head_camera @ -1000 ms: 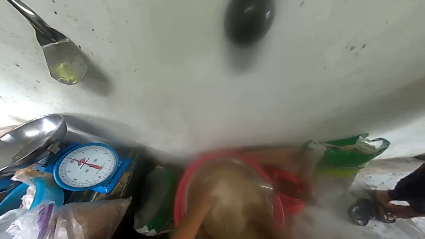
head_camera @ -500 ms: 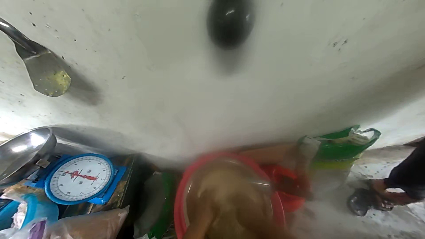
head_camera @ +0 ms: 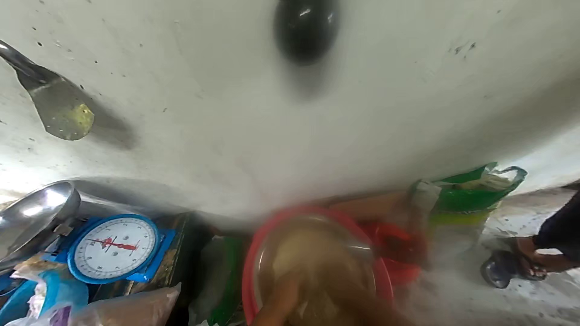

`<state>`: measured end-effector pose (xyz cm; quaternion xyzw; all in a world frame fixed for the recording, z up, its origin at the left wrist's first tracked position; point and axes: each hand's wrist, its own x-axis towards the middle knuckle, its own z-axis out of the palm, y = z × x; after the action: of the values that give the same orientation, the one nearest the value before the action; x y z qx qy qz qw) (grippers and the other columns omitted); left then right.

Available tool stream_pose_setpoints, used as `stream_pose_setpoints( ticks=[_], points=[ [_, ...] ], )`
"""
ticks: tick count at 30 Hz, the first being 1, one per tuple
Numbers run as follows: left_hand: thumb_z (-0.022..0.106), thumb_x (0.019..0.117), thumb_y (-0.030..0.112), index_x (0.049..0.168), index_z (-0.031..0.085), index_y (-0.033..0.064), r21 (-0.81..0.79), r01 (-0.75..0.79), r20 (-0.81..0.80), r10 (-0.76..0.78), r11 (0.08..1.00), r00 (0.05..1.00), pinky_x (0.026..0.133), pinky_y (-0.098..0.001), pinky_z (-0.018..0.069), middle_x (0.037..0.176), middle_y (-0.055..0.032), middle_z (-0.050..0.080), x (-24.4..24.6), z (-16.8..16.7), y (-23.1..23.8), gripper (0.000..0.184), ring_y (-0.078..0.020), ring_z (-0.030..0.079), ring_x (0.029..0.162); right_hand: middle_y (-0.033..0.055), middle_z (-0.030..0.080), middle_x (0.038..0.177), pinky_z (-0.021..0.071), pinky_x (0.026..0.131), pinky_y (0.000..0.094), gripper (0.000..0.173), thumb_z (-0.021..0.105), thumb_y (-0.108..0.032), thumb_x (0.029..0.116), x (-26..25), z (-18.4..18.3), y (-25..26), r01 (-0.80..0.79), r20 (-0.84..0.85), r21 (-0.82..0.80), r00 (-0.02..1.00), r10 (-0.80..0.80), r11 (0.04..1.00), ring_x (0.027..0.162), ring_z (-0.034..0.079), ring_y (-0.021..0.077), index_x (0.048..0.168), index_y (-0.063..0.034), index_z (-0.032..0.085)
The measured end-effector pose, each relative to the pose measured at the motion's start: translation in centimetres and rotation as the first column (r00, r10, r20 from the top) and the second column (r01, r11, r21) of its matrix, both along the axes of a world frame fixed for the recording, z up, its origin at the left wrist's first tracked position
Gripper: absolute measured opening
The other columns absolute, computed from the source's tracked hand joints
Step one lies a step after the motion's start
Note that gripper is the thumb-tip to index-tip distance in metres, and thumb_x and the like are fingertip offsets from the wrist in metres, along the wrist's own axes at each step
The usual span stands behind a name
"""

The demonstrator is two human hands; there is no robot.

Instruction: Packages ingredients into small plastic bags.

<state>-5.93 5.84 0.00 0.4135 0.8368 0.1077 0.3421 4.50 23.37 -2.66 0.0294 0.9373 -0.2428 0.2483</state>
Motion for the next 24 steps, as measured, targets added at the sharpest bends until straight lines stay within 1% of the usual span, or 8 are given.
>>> stream_pose_setpoints(
  ticks=[4, 6, 8, 11, 15, 17, 20, 24],
  points=[
    [0.052, 0.1055, 0.02, 0.136, 0.062, 0.0054, 0.088, -0.082, 0.025, 0.08, 0.993, 0.996, 0.111, -0.0422, 0.047, 0.14, -0.0141, 0.061, 0.6, 0.0, -0.5, 0.035, -0.0261, 0.061, 0.128, 0.0196, 0.057, 0.14, 0.0408, 0.109, 0.0575, 0.038, 0.046, -0.019, 0.1037, 1.0, 0.3, -0.2, 0.043, -0.008, -0.022, 0.999, -0.043, 0.999, 0.132, 0.053, 0.0391, 0.138, -0.006, 0.055],
    [0.053, 0.1044, 0.02, 0.128, 0.066, 0.0012, 0.133, -0.143, 0.08, 0.133, 0.981, 0.988, 0.11, -0.0415, 0.0465, 0.132, -0.0164, 0.065, 0.6, 0.1, -0.5, 0.032, -0.0269, 0.062, 0.124, 0.0196, 0.055, 0.144, 0.0405, 0.11, 0.058, 0.039, 0.045, -0.022, 0.1056, 1.2, 0.8, 0.0, 0.076, 0.017, -0.076, 0.997, -0.075, 0.994, 0.135, 0.051, 0.039, 0.139, -0.0062, 0.056],
    [0.053, 0.105, 0.021, 0.12, 0.066, -0.0011, 0.114, -0.202, 0.185, 0.179, 0.973, 0.966, 0.105, -0.0432, 0.0489, 0.123, -0.018, 0.068, 0.1, 0.5, 0.1, 0.029, -0.0274, 0.065, 0.116, 0.0211, 0.055, 0.142, 0.0413, 0.108, 0.0605, 0.039, 0.046, -0.026, 0.1057, 1.1, 1.1, 0.7, 0.141, 0.034, -0.173, 0.99, -0.137, 0.975, 0.133, 0.051, 0.0407, 0.136, -0.0061, 0.06],
    [0.049, 0.1081, 0.027, 0.121, 0.063, 0.0016, 0.061, -0.31, 0.36, 0.269, 0.949, 0.893, 0.098, -0.044, 0.0506, 0.118, -0.0162, 0.066, -0.9, 0.7, 1.0, 0.032, -0.0244, 0.064, 0.108, 0.0228, 0.058, 0.135, 0.0441, 0.108, 0.0555, 0.037, 0.05, -0.027, 0.1044, 1.1, 0.2, 1.9, 0.273, -0.049, -0.429, 0.945, -0.324, 0.861, 0.128, 0.055, 0.0381, 0.126, -0.0011, 0.066],
    [0.045, 0.1104, 0.029, 0.127, 0.057, 0.0051, -0.049, -0.55, 0.616, 0.459, 0.834, 0.64, 0.081, -0.0401, 0.0541, 0.109, -0.0109, 0.061, -1.0, 0.4, 1.5, 0.031, -0.0187, 0.061, 0.091, 0.0214, 0.048, 0.15, 0.0396, 0.116, 0.0455, 0.045, 0.049, -0.025, 0.1067, 1.0, 0.7, 2.7, 0.454, 0.161, -0.748, 0.832, -0.531, 0.484, 0.137, 0.049, 0.0301, 0.141, 0.0021, 0.055],
    [0.045, 0.1105, 0.026, 0.133, 0.053, 0.0069, -0.116, -0.665, 0.699, 0.536, 0.738, 0.473, 0.076, -0.036, 0.0548, 0.107, -0.0084, 0.06, -0.5, 0.5, 1.4, 0.031, -0.0158, 0.062, 0.086, 0.0177, 0.057, 0.134, 0.0442, 0.107, 0.0416, 0.042, 0.048, -0.028, 0.1057, 1.2, 0.7, 2.5, 0.46, 0.226, -0.809, 0.819, -0.528, 0.367, 0.122, 0.056, 0.0221, 0.134, 0.0018, 0.056],
    [0.043, 0.111, 0.027, 0.148, 0.045, 0.0063, -0.205, -0.751, 0.721, 0.616, 0.628, 0.317, 0.088, -0.0416, 0.0549, 0.123, -0.0145, 0.063, 0.1, 0.3, 1.1, 0.043, -0.0212, 0.064, 0.101, 0.0153, 0.059, 0.119, 0.0474, 0.099, 0.0398, 0.039, 0.051, -0.027, 0.1029, 1.3, -0.2, 2.1, 0.427, 0.232, -0.835, 0.846, -0.48, 0.348, 0.108, 0.058, 0.0187, 0.13, 0.0015, 0.052],
    [0.042, 0.1104, 0.029, 0.125, 0.059, 0.0046, -0.272, -0.823, 0.753, 0.643, 0.498, 0.14, 0.078, -0.0399, 0.0567, 0.1, -0.0095, 0.068, 1.6, 0.8, 0.5, 0.033, -0.0188, 0.066, 0.087, 0.0222, 0.061, 0.123, 0.047, 0.099, 0.0396, 0.041, 0.044, -0.027, 0.1098, 0.5, 0.5, 0.5, 0.536, 0.243, -0.719, 0.79, -0.564, 0.442, 0.11, 0.06, 0.0239, 0.135, 0.005, 0.05]
  ],
)
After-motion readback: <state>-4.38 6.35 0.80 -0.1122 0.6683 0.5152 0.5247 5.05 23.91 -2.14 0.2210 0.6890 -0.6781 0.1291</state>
